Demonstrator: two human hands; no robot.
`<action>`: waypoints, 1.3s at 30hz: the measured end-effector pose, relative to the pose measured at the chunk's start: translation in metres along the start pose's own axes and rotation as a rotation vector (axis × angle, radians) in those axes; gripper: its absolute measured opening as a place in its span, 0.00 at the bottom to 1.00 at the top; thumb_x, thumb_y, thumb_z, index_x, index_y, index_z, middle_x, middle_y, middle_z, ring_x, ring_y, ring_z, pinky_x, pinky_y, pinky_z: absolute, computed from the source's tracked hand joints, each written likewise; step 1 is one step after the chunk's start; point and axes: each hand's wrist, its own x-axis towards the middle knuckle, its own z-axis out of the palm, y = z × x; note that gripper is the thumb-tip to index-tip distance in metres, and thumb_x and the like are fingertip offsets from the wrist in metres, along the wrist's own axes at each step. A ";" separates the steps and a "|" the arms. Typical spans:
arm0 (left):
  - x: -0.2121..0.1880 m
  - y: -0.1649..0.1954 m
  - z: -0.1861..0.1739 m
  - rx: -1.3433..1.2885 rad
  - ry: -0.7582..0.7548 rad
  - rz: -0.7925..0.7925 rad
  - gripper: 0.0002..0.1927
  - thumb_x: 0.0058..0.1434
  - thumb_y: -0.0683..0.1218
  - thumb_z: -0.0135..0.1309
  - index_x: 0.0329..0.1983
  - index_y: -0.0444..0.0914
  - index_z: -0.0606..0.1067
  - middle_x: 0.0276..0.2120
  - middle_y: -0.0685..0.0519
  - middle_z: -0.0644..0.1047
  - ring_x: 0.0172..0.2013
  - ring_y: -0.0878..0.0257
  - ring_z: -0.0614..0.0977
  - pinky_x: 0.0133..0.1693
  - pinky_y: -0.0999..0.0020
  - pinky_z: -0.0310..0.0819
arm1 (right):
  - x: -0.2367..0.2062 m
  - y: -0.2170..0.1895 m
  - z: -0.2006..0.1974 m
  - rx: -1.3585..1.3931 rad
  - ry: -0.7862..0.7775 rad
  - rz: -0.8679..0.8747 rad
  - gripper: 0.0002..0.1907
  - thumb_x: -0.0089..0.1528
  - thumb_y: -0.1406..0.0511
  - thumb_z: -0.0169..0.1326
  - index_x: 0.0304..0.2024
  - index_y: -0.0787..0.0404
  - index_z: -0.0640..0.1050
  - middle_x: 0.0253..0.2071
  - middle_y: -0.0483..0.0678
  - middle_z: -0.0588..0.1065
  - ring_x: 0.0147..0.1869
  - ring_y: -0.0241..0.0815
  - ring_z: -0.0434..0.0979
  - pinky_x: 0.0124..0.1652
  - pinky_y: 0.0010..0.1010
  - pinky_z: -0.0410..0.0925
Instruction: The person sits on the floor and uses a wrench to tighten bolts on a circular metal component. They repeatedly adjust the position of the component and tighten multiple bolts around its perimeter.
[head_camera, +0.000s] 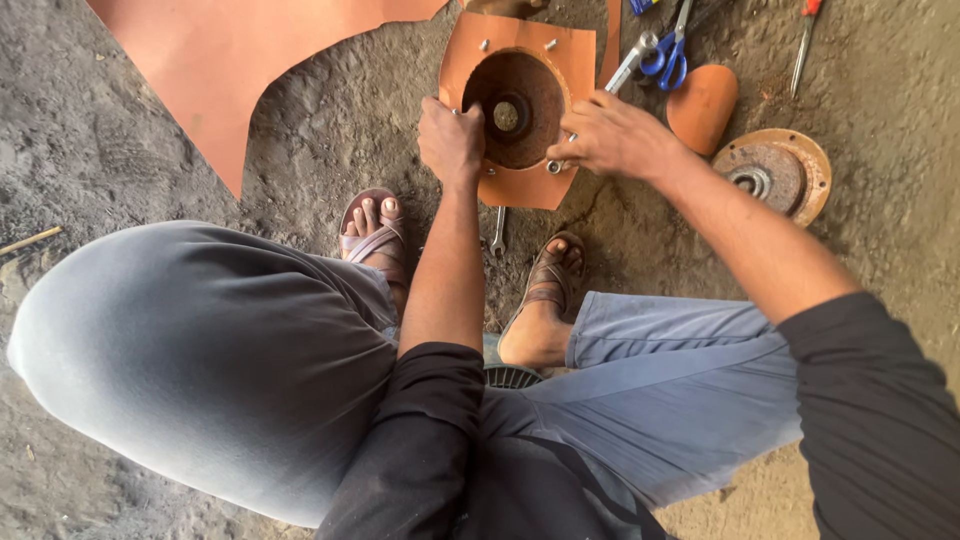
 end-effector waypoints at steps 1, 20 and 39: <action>-0.001 0.000 -0.001 0.004 -0.010 -0.006 0.23 0.51 0.55 0.62 0.43 0.37 0.71 0.40 0.40 0.80 0.41 0.39 0.83 0.45 0.47 0.76 | 0.002 0.002 0.000 -0.042 0.006 -0.035 0.10 0.63 0.53 0.56 0.46 0.37 0.84 0.35 0.40 0.71 0.48 0.40 0.74 0.54 0.35 0.65; -0.001 0.001 -0.001 0.013 -0.017 -0.004 0.23 0.52 0.55 0.62 0.42 0.36 0.72 0.39 0.41 0.81 0.41 0.41 0.83 0.45 0.49 0.76 | 0.008 0.015 0.010 -0.464 0.115 -0.302 0.07 0.64 0.56 0.51 0.33 0.46 0.68 0.32 0.37 0.67 0.43 0.35 0.72 0.50 0.27 0.65; -0.003 0.004 0.003 0.030 -0.018 -0.014 0.24 0.51 0.57 0.63 0.42 0.37 0.72 0.39 0.40 0.81 0.42 0.40 0.83 0.44 0.47 0.76 | -0.031 -0.022 0.066 -0.352 0.149 0.189 0.20 0.76 0.45 0.43 0.40 0.48 0.75 0.34 0.39 0.67 0.43 0.38 0.68 0.48 0.32 0.61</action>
